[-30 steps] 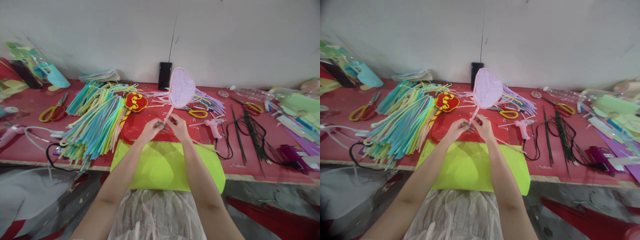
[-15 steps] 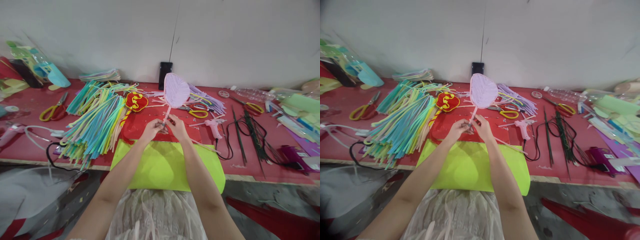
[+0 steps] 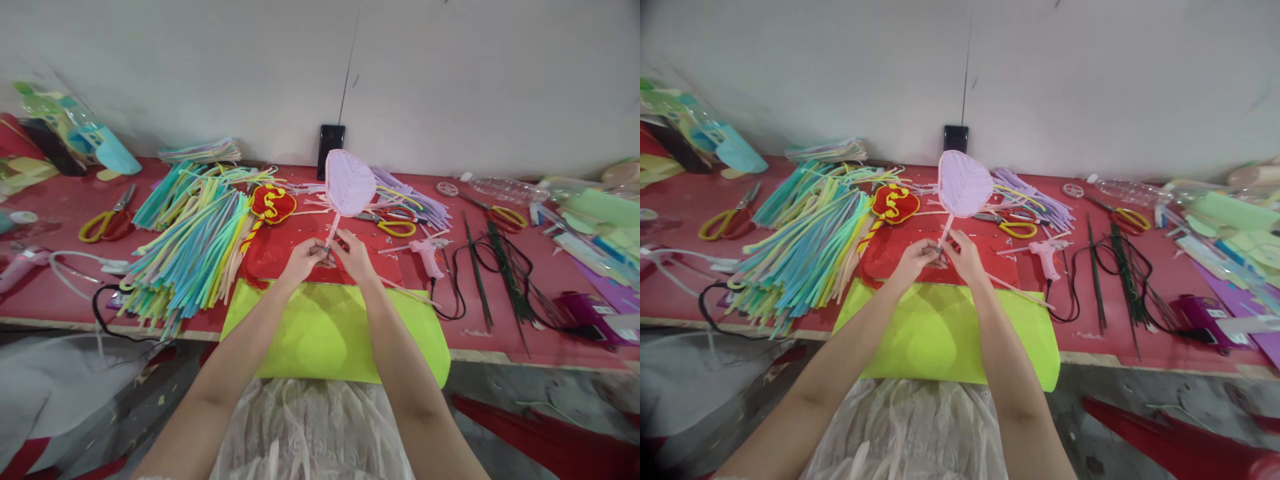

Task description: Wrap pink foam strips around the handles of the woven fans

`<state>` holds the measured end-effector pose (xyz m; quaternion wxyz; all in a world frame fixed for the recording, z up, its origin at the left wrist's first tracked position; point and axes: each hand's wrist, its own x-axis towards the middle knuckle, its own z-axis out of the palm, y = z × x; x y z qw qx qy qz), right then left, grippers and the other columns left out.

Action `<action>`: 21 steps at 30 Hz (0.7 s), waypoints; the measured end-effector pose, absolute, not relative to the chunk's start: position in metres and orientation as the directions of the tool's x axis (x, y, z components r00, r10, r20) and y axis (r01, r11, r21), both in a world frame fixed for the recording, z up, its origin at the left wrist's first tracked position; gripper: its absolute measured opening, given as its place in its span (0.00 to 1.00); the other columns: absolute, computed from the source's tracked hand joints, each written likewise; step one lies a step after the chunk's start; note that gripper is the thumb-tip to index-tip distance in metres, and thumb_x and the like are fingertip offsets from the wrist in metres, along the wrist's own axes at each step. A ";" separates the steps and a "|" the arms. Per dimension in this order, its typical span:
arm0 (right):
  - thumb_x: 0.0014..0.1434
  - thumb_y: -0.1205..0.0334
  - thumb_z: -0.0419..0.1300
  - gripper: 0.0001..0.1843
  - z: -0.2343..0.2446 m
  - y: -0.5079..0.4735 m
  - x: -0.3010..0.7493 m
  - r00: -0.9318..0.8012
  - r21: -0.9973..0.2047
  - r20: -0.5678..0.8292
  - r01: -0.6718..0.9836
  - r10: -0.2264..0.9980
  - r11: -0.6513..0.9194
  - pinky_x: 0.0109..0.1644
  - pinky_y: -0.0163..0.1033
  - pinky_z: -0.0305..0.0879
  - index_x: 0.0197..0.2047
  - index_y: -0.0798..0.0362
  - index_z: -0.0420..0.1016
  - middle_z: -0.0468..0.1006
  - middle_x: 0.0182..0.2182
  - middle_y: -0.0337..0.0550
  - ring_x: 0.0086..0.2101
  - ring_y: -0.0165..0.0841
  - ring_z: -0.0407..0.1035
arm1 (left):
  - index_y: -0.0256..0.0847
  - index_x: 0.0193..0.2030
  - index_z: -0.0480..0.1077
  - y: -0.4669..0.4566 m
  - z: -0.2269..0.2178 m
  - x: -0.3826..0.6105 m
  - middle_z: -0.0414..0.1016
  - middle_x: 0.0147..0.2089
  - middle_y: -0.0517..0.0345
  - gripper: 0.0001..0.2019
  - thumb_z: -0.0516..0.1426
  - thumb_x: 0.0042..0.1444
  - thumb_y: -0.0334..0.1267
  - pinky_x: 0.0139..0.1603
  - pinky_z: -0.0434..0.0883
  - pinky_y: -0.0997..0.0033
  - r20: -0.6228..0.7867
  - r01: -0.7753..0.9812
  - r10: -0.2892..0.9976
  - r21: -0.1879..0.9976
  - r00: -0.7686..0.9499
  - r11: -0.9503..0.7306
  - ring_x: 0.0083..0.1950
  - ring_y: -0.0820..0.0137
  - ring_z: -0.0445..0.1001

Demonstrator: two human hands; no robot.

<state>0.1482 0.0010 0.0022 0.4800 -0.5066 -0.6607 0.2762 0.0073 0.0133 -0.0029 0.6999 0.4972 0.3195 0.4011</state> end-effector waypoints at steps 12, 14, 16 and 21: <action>0.56 0.60 0.54 0.19 0.004 0.000 0.148 0.007 -0.853 0.374 0.394 0.927 0.341 0.33 0.34 0.61 0.51 0.50 0.70 0.70 0.32 0.40 0.30 0.28 0.63 | 0.35 0.33 0.63 0.015 -0.001 0.005 0.74 0.26 0.56 0.12 0.60 0.48 0.38 0.36 0.74 0.65 -0.021 -0.245 0.861 0.955 0.509 0.169 0.29 0.69 0.76; 0.56 0.61 0.54 0.18 0.005 0.000 0.147 0.015 -0.857 0.371 0.389 0.929 0.336 0.33 0.34 0.60 0.50 0.51 0.70 0.69 0.32 0.40 0.30 0.28 0.62 | 0.35 0.33 0.62 0.015 -0.002 0.006 0.74 0.26 0.56 0.10 0.60 0.48 0.36 0.36 0.74 0.65 -0.026 -0.234 0.865 0.958 0.501 0.164 0.28 0.69 0.76; 0.56 0.61 0.54 0.17 0.004 0.000 0.147 0.018 -0.859 0.371 0.386 0.929 0.336 0.33 0.34 0.60 0.49 0.52 0.70 0.69 0.31 0.40 0.30 0.27 0.62 | 0.35 0.33 0.62 0.015 -0.002 0.007 0.75 0.26 0.56 0.08 0.58 0.50 0.34 0.36 0.74 0.66 -0.031 -0.217 0.872 0.964 0.489 0.156 0.28 0.69 0.77; 0.56 0.61 0.54 0.15 0.002 0.002 0.146 0.005 -0.857 0.370 0.389 0.929 0.339 0.34 0.34 0.60 0.46 0.52 0.71 0.69 0.31 0.40 0.30 0.28 0.62 | 0.35 0.32 0.62 0.014 -0.002 0.010 0.75 0.26 0.57 0.05 0.56 0.52 0.31 0.36 0.75 0.67 -0.047 -0.183 0.889 0.972 0.456 0.146 0.28 0.70 0.77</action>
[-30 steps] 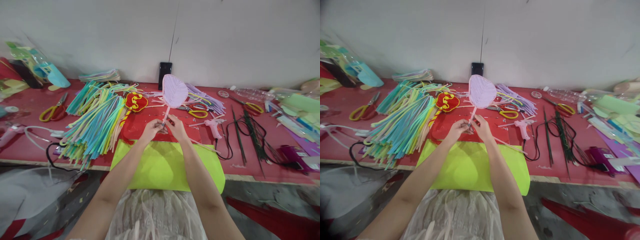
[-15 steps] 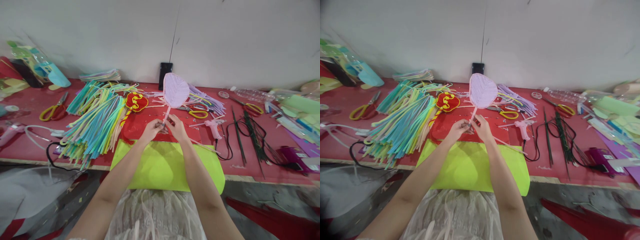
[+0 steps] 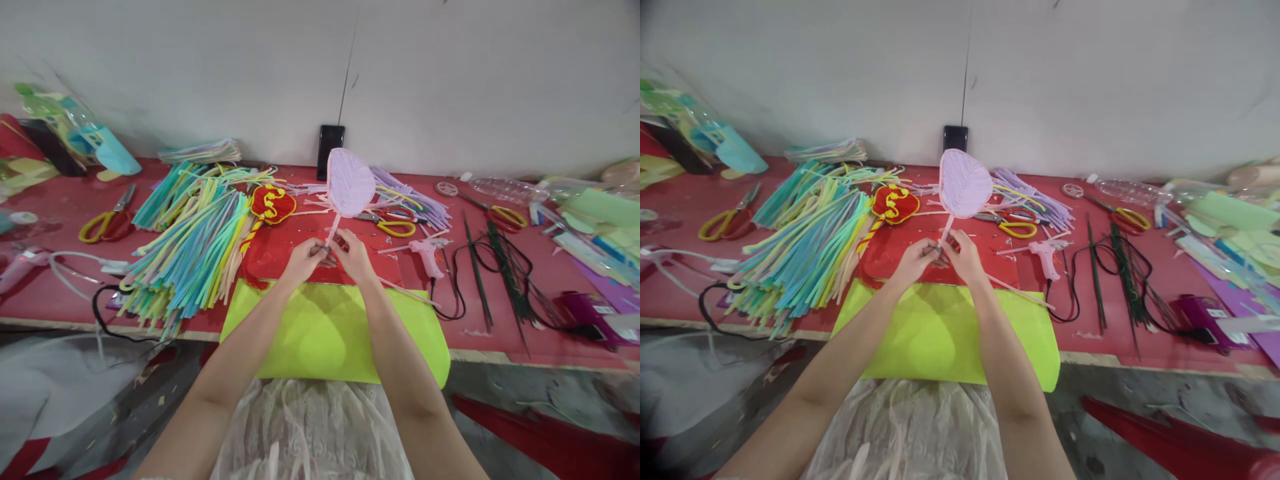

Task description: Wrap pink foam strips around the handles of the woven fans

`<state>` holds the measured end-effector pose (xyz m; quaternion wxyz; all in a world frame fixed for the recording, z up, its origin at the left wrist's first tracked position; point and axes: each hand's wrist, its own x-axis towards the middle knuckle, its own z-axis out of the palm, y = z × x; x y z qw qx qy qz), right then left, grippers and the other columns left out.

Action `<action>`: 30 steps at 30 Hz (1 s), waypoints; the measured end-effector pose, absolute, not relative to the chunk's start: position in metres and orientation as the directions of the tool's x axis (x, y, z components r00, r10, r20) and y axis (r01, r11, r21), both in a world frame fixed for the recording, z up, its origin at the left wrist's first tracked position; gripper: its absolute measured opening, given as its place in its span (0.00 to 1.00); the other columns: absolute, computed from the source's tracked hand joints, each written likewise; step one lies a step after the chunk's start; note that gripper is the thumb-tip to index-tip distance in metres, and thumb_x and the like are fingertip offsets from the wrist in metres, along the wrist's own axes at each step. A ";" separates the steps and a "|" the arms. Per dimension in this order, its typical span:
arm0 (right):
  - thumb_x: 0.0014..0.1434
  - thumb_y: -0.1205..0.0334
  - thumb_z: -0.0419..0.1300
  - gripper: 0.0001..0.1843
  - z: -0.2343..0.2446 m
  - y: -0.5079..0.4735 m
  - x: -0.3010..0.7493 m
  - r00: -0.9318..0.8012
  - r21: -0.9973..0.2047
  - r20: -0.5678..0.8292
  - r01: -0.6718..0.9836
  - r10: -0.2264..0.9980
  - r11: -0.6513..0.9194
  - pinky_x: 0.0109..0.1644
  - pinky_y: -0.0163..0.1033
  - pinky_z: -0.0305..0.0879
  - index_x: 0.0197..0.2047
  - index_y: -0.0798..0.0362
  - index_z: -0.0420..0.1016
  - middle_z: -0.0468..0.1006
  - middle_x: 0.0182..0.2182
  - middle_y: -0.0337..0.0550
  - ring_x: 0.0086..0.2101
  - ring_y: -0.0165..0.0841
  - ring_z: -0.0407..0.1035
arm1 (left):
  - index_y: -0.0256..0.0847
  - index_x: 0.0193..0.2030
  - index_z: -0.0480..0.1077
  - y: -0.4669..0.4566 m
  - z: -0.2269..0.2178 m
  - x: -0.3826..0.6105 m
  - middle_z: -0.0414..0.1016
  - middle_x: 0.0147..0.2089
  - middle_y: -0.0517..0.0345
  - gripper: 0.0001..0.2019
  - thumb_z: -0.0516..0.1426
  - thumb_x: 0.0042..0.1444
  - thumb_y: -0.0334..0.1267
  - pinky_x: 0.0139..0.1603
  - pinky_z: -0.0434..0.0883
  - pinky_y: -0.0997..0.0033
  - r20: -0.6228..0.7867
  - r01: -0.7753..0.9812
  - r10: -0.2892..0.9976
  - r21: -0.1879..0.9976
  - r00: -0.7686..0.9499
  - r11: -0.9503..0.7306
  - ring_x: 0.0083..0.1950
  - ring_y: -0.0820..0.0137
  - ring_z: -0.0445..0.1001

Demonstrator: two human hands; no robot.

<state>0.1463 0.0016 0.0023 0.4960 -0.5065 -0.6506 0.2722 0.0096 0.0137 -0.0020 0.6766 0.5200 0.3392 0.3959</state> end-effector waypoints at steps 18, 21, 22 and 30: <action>0.54 0.58 0.56 0.11 -0.003 0.004 0.148 0.059 -0.897 0.340 0.320 0.939 0.305 0.34 0.35 0.62 0.40 0.52 0.71 0.73 0.33 0.42 0.31 0.29 0.66 | 0.36 0.34 0.64 0.011 -0.011 0.011 0.74 0.26 0.58 0.09 0.56 0.53 0.40 0.35 0.76 0.68 0.129 -0.130 0.906 0.988 0.404 -0.082 0.28 0.71 0.77; 0.54 0.58 0.56 0.11 -0.004 0.004 0.148 0.064 -0.896 0.345 0.319 0.936 0.308 0.34 0.35 0.62 0.40 0.52 0.71 0.72 0.32 0.41 0.30 0.29 0.66 | 0.37 0.36 0.64 0.011 -0.012 0.011 0.75 0.28 0.58 0.08 0.55 0.53 0.40 0.36 0.76 0.68 0.174 -0.096 0.899 0.984 0.402 -0.147 0.29 0.71 0.77; 0.54 0.58 0.56 0.11 -0.004 0.004 0.148 0.063 -0.894 0.348 0.322 0.935 0.311 0.34 0.35 0.62 0.40 0.52 0.71 0.72 0.32 0.41 0.30 0.29 0.66 | 0.37 0.36 0.64 0.011 -0.013 0.010 0.75 0.28 0.58 0.08 0.55 0.54 0.40 0.36 0.76 0.68 0.180 -0.088 0.898 0.984 0.402 -0.158 0.29 0.72 0.77; 0.54 0.58 0.56 0.11 -0.001 0.003 0.147 0.056 -0.889 0.344 0.340 0.937 0.306 0.34 0.35 0.62 0.40 0.52 0.71 0.73 0.34 0.42 0.30 0.29 0.66 | 0.38 0.37 0.62 0.011 -0.014 0.013 0.76 0.28 0.57 0.09 0.55 0.53 0.40 0.37 0.76 0.66 0.172 -0.108 0.916 0.984 0.363 -0.142 0.30 0.70 0.77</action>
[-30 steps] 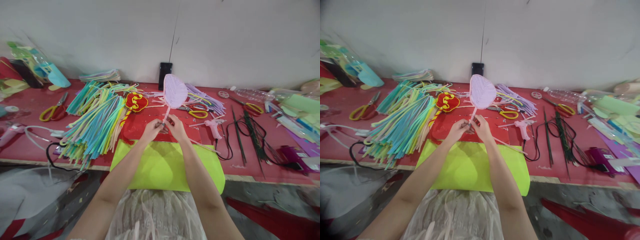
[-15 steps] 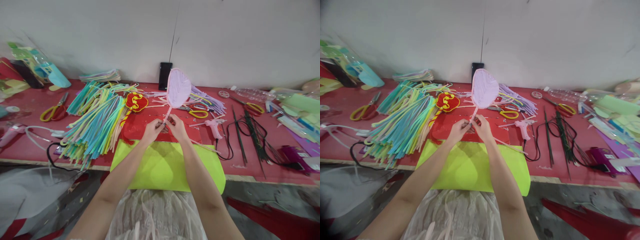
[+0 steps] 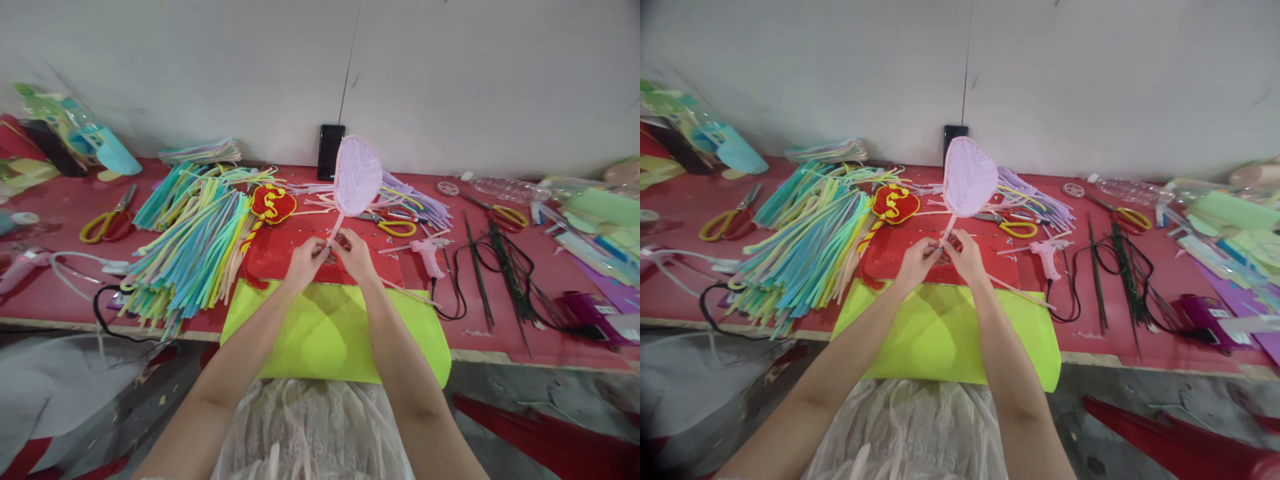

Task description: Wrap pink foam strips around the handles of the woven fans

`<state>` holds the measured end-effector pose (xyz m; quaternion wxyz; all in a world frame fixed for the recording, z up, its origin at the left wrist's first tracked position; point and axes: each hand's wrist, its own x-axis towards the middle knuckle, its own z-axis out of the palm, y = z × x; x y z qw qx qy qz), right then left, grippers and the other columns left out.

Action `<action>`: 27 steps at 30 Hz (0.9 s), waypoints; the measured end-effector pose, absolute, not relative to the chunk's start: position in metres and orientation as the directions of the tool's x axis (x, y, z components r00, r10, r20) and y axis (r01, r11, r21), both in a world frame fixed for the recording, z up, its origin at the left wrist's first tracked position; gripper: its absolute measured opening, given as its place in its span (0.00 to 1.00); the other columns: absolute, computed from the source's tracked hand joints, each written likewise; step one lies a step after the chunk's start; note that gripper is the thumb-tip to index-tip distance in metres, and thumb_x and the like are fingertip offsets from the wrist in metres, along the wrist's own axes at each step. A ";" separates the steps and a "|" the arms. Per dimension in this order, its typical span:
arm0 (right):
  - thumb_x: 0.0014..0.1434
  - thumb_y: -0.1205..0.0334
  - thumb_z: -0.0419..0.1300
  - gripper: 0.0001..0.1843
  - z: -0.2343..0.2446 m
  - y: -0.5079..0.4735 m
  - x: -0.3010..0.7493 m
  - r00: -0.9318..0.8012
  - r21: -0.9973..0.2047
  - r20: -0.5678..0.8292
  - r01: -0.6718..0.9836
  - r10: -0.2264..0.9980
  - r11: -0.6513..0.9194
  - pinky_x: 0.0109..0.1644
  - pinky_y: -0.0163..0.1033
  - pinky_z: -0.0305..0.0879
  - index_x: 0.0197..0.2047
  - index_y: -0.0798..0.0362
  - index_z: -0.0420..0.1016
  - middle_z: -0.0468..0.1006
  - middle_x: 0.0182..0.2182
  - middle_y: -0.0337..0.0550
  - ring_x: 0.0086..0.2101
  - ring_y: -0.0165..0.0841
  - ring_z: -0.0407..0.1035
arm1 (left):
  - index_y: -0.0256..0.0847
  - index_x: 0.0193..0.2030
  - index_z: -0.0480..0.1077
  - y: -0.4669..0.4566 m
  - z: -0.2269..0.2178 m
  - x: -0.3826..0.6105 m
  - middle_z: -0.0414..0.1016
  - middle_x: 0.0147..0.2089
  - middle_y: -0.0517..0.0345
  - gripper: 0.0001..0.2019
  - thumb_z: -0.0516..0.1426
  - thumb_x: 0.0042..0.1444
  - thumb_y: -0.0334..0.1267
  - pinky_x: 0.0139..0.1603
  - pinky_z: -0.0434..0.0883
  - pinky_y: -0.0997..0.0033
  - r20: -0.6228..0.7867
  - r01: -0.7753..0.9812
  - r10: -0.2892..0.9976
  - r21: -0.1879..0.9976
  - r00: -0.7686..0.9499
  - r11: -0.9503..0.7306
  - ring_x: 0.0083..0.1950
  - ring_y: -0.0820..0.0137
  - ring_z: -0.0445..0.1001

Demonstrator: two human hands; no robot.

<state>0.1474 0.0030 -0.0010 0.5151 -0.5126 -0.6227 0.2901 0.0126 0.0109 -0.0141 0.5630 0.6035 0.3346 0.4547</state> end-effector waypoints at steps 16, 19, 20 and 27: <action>0.55 0.57 0.55 0.12 -0.003 0.003 0.148 0.037 -0.867 0.360 0.383 0.932 0.320 0.34 0.35 0.62 0.41 0.52 0.71 0.72 0.34 0.42 0.31 0.29 0.66 | 0.40 0.39 0.60 0.007 -0.013 0.011 0.76 0.30 0.58 0.08 0.54 0.55 0.40 0.38 0.76 0.67 0.195 -0.053 0.919 0.981 0.344 -0.188 0.32 0.69 0.78; 0.56 0.57 0.54 0.12 -0.003 0.003 0.149 0.020 -0.853 0.368 0.405 0.930 0.329 0.35 0.36 0.62 0.42 0.51 0.71 0.72 0.34 0.42 0.31 0.30 0.66 | 0.41 0.38 0.59 0.007 -0.014 0.012 0.77 0.30 0.57 0.09 0.54 0.55 0.41 0.38 0.76 0.66 0.191 -0.059 0.916 0.982 0.353 -0.181 0.33 0.69 0.78; 0.56 0.56 0.54 0.12 -0.003 0.003 0.149 0.013 -0.851 0.366 0.410 0.930 0.329 0.35 0.36 0.62 0.42 0.51 0.71 0.72 0.34 0.42 0.32 0.30 0.66 | 0.41 0.38 0.59 0.007 -0.014 0.012 0.77 0.30 0.57 0.09 0.54 0.55 0.41 0.38 0.76 0.66 0.188 -0.061 0.916 0.982 0.354 -0.178 0.33 0.69 0.78; 0.57 0.57 0.54 0.14 -0.003 0.004 0.151 -0.018 -0.850 0.357 0.408 0.934 0.333 0.37 0.36 0.62 0.45 0.50 0.70 0.72 0.35 0.43 0.33 0.31 0.66 | 0.40 0.36 0.59 0.008 -0.015 0.012 0.77 0.30 0.57 0.10 0.55 0.54 0.43 0.38 0.76 0.66 0.170 -0.083 0.923 0.985 0.345 -0.150 0.32 0.69 0.78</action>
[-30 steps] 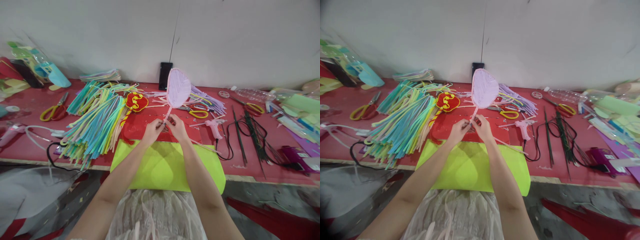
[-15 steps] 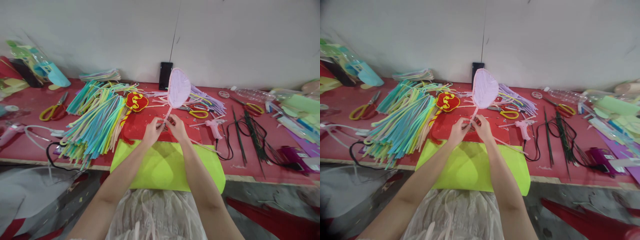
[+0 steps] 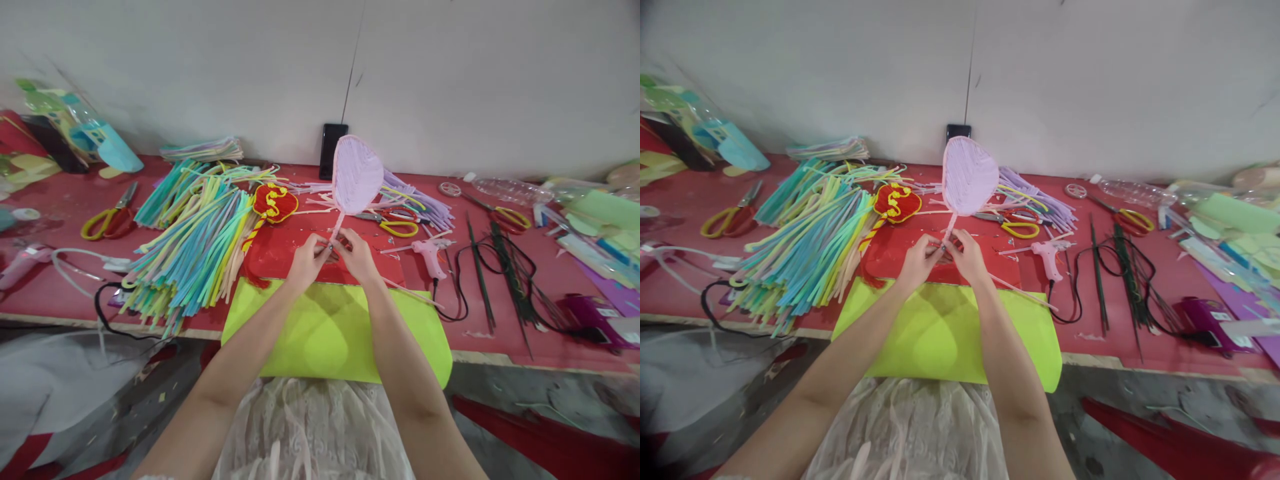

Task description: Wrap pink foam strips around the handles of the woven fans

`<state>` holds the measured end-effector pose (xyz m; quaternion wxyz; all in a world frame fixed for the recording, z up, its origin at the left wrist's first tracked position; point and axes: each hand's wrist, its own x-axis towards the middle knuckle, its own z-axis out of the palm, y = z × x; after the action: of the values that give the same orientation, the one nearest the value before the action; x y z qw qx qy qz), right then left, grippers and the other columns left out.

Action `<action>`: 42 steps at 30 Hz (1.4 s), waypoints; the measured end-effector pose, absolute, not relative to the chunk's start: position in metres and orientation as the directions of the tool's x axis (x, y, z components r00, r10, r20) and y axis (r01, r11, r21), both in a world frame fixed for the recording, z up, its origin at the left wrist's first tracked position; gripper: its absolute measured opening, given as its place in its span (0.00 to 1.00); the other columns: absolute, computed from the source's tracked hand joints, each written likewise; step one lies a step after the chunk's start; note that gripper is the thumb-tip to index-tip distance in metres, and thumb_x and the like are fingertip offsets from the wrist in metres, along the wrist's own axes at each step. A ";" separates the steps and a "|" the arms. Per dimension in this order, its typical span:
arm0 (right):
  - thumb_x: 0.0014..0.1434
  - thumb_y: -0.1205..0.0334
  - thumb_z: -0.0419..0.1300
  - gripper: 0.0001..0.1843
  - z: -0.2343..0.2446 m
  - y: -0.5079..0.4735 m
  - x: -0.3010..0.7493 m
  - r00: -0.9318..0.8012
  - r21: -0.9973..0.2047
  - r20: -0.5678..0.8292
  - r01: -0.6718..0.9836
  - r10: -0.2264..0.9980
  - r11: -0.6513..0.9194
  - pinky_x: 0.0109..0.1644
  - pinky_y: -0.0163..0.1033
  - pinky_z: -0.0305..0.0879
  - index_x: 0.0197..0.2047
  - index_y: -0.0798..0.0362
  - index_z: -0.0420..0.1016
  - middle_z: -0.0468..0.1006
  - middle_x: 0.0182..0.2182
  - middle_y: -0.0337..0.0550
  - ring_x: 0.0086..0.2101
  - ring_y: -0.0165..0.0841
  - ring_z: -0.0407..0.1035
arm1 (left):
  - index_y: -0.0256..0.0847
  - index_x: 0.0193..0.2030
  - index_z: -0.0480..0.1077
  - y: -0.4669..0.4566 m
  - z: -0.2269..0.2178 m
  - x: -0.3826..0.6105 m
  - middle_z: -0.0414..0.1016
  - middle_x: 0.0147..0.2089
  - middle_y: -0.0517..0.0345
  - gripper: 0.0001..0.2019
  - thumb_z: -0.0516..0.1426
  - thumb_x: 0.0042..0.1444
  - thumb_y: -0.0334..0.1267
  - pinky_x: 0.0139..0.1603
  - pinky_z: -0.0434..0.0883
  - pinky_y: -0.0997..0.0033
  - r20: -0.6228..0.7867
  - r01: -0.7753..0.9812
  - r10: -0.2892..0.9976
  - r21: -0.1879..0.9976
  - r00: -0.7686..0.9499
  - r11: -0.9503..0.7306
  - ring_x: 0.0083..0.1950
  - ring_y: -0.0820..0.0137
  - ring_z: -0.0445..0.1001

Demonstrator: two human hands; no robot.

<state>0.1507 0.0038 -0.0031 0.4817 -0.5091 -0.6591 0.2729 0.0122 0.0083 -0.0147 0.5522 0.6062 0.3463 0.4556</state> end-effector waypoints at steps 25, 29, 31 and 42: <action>0.54 0.57 0.56 0.21 -0.002 0.003 0.161 -0.136 -0.929 0.255 0.241 0.957 0.282 0.37 0.36 0.66 0.52 0.49 0.67 0.71 0.39 0.43 0.32 0.30 0.65 | 0.40 0.36 0.57 0.012 -0.013 0.012 0.76 0.28 0.58 0.12 0.56 0.53 0.43 0.36 0.76 0.63 0.088 -0.178 0.929 0.984 0.360 -0.024 0.31 0.67 0.78; 0.53 0.57 0.58 0.21 -0.004 0.004 0.160 -0.125 -0.944 0.244 0.196 0.962 0.265 0.35 0.36 0.65 0.51 0.49 0.68 0.72 0.41 0.43 0.30 0.28 0.65 | 0.40 0.36 0.57 0.011 -0.012 0.012 0.76 0.28 0.58 0.11 0.56 0.53 0.42 0.36 0.76 0.65 0.084 -0.181 0.929 0.983 0.360 -0.019 0.30 0.68 0.78; 0.52 0.57 0.59 0.21 -0.005 0.004 0.160 -0.117 -0.953 0.233 0.169 0.965 0.251 0.36 0.36 0.66 0.50 0.49 0.69 0.73 0.40 0.42 0.30 0.28 0.65 | 0.40 0.36 0.57 0.011 -0.011 0.012 0.76 0.28 0.57 0.12 0.56 0.53 0.42 0.36 0.76 0.65 0.083 -0.184 0.929 0.983 0.360 -0.017 0.30 0.68 0.78; 0.50 0.57 0.60 0.21 -0.008 0.006 0.161 -0.087 -0.957 0.233 0.159 0.969 0.244 0.37 0.37 0.66 0.49 0.51 0.71 0.75 0.39 0.42 0.31 0.29 0.66 | 0.40 0.35 0.57 0.011 -0.012 0.012 0.76 0.27 0.58 0.12 0.57 0.52 0.43 0.36 0.76 0.62 0.075 -0.180 0.928 0.984 0.365 -0.009 0.30 0.67 0.78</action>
<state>0.1605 0.0057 -0.0077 0.4954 -0.4593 -0.6137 0.4086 0.0115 0.0114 -0.0115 0.6166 0.5500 0.3398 0.4493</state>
